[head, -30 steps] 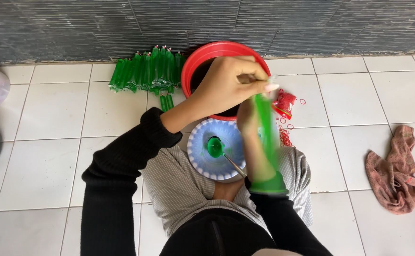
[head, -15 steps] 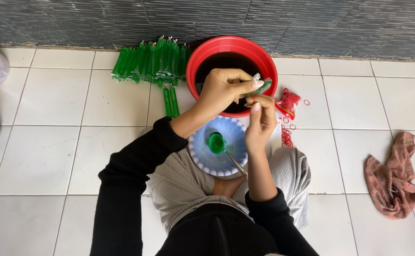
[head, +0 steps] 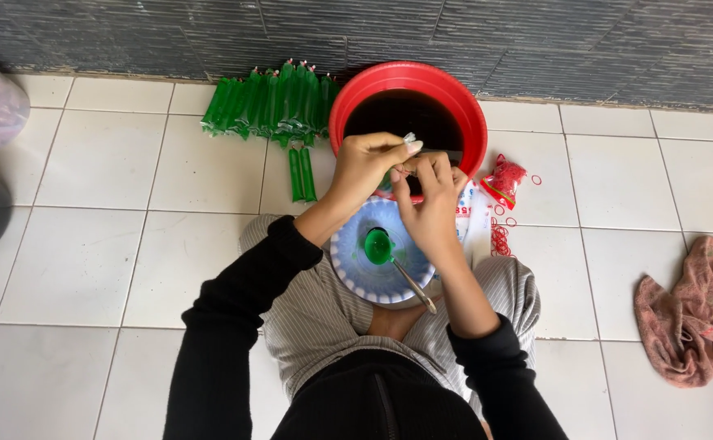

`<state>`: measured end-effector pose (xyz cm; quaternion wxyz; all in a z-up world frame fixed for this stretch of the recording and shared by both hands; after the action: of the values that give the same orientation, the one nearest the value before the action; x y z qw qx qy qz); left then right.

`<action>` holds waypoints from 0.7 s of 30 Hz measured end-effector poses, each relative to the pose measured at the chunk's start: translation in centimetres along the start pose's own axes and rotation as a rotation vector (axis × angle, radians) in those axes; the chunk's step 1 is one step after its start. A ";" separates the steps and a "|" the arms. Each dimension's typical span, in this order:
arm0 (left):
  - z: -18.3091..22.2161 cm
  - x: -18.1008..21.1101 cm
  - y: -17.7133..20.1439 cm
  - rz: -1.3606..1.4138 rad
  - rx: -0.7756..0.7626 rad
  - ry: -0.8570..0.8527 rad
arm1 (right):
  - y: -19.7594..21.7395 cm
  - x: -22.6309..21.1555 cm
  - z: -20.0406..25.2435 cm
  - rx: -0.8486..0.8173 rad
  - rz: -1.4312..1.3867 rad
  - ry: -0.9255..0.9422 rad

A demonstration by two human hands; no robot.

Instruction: The person fills small green plastic pouches with a dark liquid using a funnel and a spoon, then seals each pouch by hand with a red rubber band.

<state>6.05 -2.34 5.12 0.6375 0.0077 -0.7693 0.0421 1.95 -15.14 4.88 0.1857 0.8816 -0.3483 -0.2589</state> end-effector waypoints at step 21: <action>5.2 -10.8 2.0 0.025 0.348 0.095 | -3.2 4.7 5.8 -0.378 -1.064 -0.807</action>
<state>2.88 -1.23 -6.51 0.6614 0.1061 -0.7196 0.1829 3.15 -17.10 -2.92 0.0400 0.7197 0.1406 -0.6787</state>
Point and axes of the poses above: each hand's wrist, its own z-axis away from the middle knuckle, its own y-axis out of the back of the hand, x = y × z, the point moved 5 cm from there along -z, towards the middle knuckle
